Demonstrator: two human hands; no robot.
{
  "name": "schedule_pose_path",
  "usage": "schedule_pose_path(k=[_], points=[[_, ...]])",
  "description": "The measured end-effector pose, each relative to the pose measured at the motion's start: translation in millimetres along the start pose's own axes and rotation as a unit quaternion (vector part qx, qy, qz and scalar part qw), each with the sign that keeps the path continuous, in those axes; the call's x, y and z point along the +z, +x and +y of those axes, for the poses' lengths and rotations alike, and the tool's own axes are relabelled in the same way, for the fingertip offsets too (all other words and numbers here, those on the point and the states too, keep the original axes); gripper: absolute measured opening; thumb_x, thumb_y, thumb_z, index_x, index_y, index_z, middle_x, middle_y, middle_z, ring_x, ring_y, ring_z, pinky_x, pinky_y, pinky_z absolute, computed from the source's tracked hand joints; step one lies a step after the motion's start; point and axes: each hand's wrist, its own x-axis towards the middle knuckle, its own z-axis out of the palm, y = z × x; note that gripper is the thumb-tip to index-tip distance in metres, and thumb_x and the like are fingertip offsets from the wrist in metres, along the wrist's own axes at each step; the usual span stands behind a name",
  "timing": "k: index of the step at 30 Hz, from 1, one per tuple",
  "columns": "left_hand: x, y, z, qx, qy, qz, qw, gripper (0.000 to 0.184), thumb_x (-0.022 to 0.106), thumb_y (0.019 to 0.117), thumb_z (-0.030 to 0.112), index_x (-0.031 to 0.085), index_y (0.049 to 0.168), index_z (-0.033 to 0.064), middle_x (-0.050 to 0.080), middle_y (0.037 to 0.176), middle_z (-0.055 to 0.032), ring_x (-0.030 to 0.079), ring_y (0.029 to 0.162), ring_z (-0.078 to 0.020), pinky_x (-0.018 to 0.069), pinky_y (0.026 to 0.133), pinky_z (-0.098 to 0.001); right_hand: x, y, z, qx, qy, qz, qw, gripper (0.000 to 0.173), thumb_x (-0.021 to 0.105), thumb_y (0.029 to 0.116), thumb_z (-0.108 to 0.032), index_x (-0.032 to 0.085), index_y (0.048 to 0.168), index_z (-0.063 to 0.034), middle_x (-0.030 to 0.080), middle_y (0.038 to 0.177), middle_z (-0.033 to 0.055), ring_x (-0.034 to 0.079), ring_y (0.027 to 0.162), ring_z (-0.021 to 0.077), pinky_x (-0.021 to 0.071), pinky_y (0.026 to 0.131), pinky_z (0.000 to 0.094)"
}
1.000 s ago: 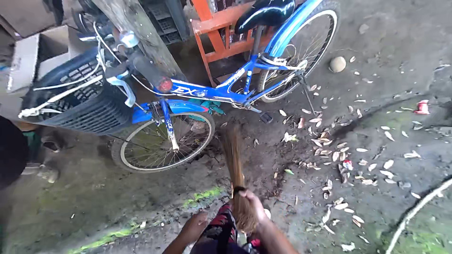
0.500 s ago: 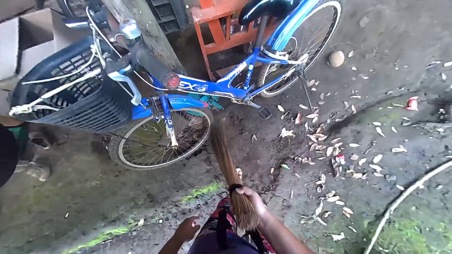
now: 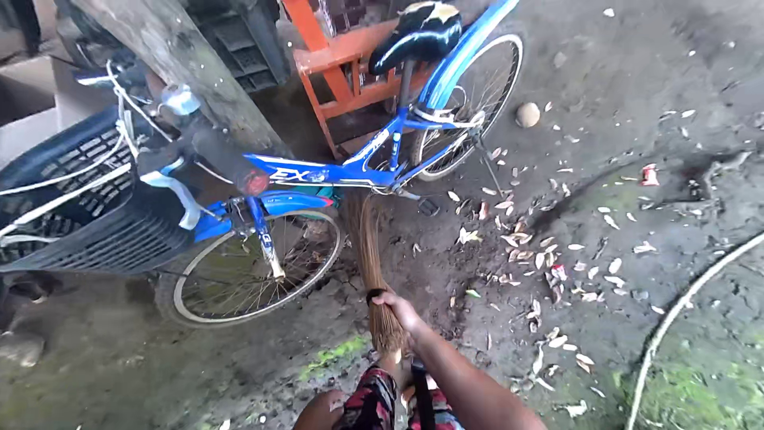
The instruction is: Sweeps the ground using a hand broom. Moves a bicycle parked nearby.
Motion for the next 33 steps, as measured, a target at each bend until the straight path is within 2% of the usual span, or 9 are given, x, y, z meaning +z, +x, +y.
schedule_pose_path(k=[4, 7, 14, 17, 19, 23, 27, 31, 33], points=[[-10, 1, -1, -0.007, 0.02, -0.003, 1.0, 0.048, 0.057, 0.1064, 0.025, 0.052, 0.15, 0.0049, 0.058, 0.144, -0.0258, 0.057, 0.134, -0.0402, 0.0412, 0.116, -0.0557, -66, 101, -35, -0.043, -0.086, 0.039, 0.995, 0.066, 0.057, 0.091, -0.008, 0.033, 0.153, -0.0075, 0.062, 0.114, 0.0144, 0.063, 0.09, 0.0182, 0.0555, 0.076, 0.0377], [-18, -11, -8, -0.022, 0.021, 0.007, 1.0, 0.049, 0.057, 0.1064, 0.025, 0.052, 0.151, 0.0068, 0.058, 0.145, -0.0247, 0.057, 0.134, -0.0393, 0.0419, 0.116, -0.0541, -94, 102, -19, -0.095, 0.071, 0.195, 0.974, 0.048, 0.055, 0.0959, -0.013, 0.043, 0.142, -0.0079, 0.062, 0.098, 0.0133, 0.063, 0.077, 0.0206, 0.0553, 0.065, 0.0411], [-14, 1, -23, -0.057, 0.084, -0.047, 0.994, 0.051, 0.057, 0.1066, 0.028, 0.051, 0.15, 0.0023, 0.057, 0.145, -0.025, 0.055, 0.137, -0.0387, 0.0388, 0.118, -0.0545, -59, -31, 76, 0.007, -0.051, 0.185, 0.981, 0.105, 0.07, 0.0833, -0.01, 0.007, 0.166, -0.021, 0.043, 0.152, 0.0252, 0.059, 0.121, 0.0347, 0.0537, 0.093, 0.0531], [-22, 9, 3, -0.049, 0.111, -0.044, 0.992, 0.048, 0.057, 0.1056, 0.027, 0.054, 0.148, 0.0044, 0.06, 0.143, -0.0244, 0.056, 0.135, -0.0396, 0.0402, 0.116, -0.0573, -84, -65, 79, 0.06, -0.023, 0.128, 0.99, 0.094, 0.071, 0.08, -0.011, 0.026, 0.162, -0.018, 0.06, 0.131, 0.0205, 0.066, 0.101, 0.0287, 0.0572, 0.082, 0.0477], [-29, 9, 29, -0.037, 0.091, -0.014, 0.995, 0.049, 0.06, 0.104, 0.027, 0.055, 0.147, 0.0044, 0.062, 0.139, -0.0252, 0.059, 0.131, -0.0397, 0.0435, 0.113, -0.0581, -122, -83, 64, 0.023, 0.055, 0.117, 0.991, 0.055, 0.063, 0.0793, -0.015, 0.052, 0.133, -0.0089, 0.069, 0.092, 0.012, 0.068, 0.074, 0.0213, 0.059, 0.063, 0.0413], [-47, 4, 94, -0.011, 0.066, 0.011, 0.998, 0.051, 0.059, 0.1057, 0.026, 0.05, 0.151, 0.0056, 0.06, 0.143, -0.0232, 0.059, 0.132, -0.0362, 0.0443, 0.114, -0.0533, -257, -116, -9, -0.071, 0.144, 0.244, 0.956, 0.027, 0.035, 0.1015, -0.024, 0.055, 0.103, -0.0055, 0.062, 0.068, 0.0063, 0.061, 0.054, 0.0174, 0.0542, 0.049, 0.0363], [-41, 0, 138, -0.002, 0.049, 0.043, 0.998, 0.05, 0.059, 0.1058, 0.022, 0.05, 0.151, 0.0048, 0.06, 0.141, -0.024, 0.059, 0.131, -0.0372, 0.0441, 0.114, -0.0532, -325, -146, -62, -0.124, 0.064, 0.41, 0.901, 0.036, 0.046, 0.1015, -0.019, 0.048, 0.136, -0.0077, 0.061, 0.091, 0.009, 0.062, 0.07, 0.0171, 0.0543, 0.062, 0.0388], [-8, 3, 149, -0.03, 0.055, 0.035, 0.997, 0.047, 0.058, 0.1061, 0.024, 0.054, 0.147, 0.0012, 0.06, 0.14, -0.0272, 0.058, 0.132, -0.0416, 0.042, 0.114, -0.0575, -273, -197, -44, -0.126, 0.003, 0.372, 0.92, 0.078, 0.054, 0.0933, -0.009, 0.018, 0.162, -0.0111, 0.061, 0.126, 0.0195, 0.066, 0.096, 0.0242, 0.0573, 0.08, 0.0457], [9, -6, 166, -0.057, 0.109, -0.024, 0.992, 0.044, 0.047, 0.1113, 0.026, 0.054, 0.145, -0.0013, 0.058, 0.144, -0.0266, 0.053, 0.138, -0.0411, 0.0368, 0.118, -0.0568, -265, -217, -32, -0.092, 0.032, 0.317, 0.944, 0.077, 0.059, 0.0853, -0.013, 0.031, 0.157, -0.0104, 0.066, 0.108, 0.0132, 0.067, 0.083, 0.0192, 0.0585, 0.07, 0.0405]])
